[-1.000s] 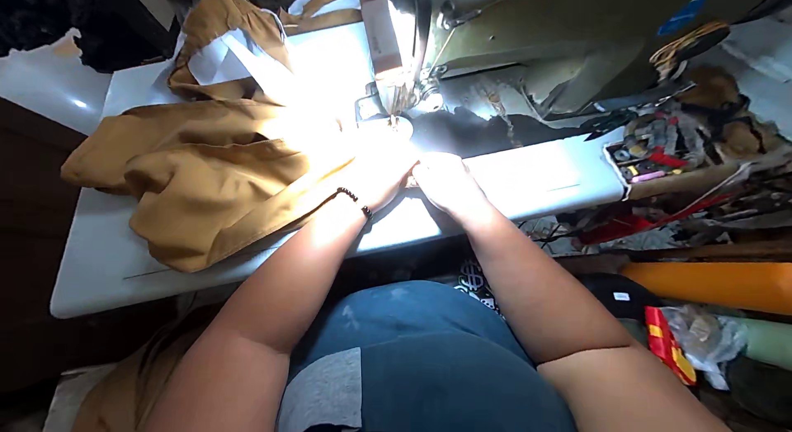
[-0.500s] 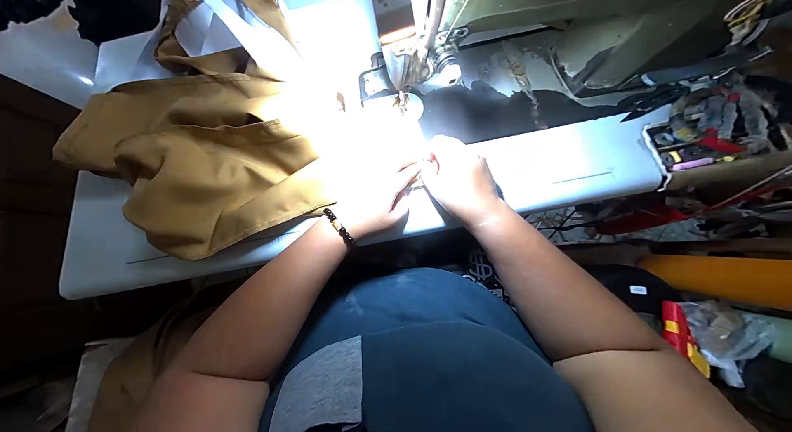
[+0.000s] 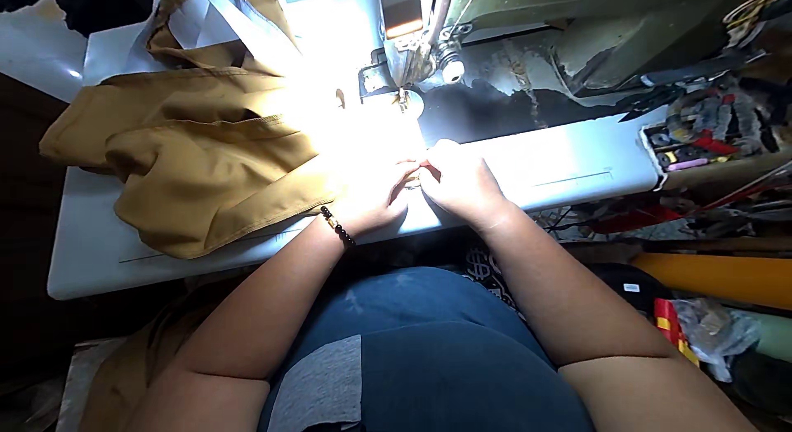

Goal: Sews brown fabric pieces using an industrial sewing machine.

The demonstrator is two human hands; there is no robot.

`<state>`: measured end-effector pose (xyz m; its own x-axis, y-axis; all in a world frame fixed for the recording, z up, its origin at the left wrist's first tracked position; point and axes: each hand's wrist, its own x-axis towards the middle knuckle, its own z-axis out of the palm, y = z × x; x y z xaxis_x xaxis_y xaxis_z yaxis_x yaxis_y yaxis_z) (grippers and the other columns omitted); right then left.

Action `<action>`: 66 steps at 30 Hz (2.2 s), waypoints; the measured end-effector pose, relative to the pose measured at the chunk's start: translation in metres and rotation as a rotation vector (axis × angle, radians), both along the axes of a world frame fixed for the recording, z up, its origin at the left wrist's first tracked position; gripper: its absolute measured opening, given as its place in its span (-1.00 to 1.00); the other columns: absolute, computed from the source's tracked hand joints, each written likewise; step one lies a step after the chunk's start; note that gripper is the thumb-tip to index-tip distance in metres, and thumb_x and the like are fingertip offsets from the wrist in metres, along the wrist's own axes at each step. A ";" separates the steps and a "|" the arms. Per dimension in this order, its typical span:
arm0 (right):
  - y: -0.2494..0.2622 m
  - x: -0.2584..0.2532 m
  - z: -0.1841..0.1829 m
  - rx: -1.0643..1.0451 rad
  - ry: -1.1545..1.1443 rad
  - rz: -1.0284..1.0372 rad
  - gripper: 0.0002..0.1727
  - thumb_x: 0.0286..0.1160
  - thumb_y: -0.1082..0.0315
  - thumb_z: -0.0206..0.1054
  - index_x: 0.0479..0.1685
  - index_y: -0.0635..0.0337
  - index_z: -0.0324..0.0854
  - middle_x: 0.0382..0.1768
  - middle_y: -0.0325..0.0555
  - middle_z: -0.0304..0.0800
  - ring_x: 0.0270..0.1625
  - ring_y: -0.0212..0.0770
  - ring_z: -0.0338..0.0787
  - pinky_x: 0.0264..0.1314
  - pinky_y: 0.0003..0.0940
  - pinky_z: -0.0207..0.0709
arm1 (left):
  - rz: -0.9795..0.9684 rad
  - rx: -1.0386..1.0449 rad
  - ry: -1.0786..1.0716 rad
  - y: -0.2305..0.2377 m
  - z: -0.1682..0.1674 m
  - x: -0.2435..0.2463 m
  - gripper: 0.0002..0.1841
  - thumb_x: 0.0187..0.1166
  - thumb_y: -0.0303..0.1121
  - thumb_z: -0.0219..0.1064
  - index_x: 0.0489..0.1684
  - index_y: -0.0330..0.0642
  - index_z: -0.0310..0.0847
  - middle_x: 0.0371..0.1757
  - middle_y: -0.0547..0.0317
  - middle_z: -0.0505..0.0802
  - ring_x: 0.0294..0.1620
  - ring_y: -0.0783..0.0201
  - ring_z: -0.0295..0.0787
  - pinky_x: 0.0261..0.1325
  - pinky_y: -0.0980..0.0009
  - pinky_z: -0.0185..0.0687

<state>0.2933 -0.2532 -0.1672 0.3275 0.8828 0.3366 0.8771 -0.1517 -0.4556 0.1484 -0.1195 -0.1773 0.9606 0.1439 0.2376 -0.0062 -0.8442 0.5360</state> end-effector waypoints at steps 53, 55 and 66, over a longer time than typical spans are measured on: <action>0.013 -0.003 0.032 -0.016 1.588 -0.029 -0.79 0.90 0.17 -0.05 0.29 -0.02 0.30 -0.39 -0.19 0.66 -0.63 -0.39 0.65 -0.70 -0.56 0.54 | 0.870 0.176 -0.021 0.168 0.140 -0.233 -0.71 0.76 -0.48 0.08 0.23 -0.56 0.48 0.03 -0.22 0.74 0.05 0.28 0.68 0.23 0.34 0.57; -0.007 -0.017 0.027 -0.096 1.486 0.049 -0.86 0.87 0.30 0.03 0.14 0.13 0.37 -0.46 -0.19 0.66 -0.63 -0.40 0.68 -0.64 -0.56 0.61 | 0.915 0.261 0.108 0.214 0.141 -0.226 -0.61 0.60 -0.54 0.31 0.37 -0.50 0.44 0.11 -0.45 0.72 0.12 -0.16 0.70 0.23 -0.07 0.57; -0.017 -0.011 0.028 -0.091 1.339 -0.048 -0.68 0.86 0.20 0.07 -0.06 0.21 0.67 -0.73 -0.31 0.58 -0.80 -0.55 0.47 -0.73 -0.68 0.40 | 0.132 0.038 0.210 0.033 0.073 0.031 -0.71 0.68 -0.50 0.09 0.08 -0.29 0.77 0.06 -0.14 0.86 0.19 -0.07 0.78 0.28 -0.12 0.57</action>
<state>0.2825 -0.2702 -0.1393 0.3873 0.8631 -0.3240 -0.2400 -0.2450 -0.9394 0.1789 -0.0870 -0.1046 0.9629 0.2665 0.0424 0.2141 -0.8500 0.4812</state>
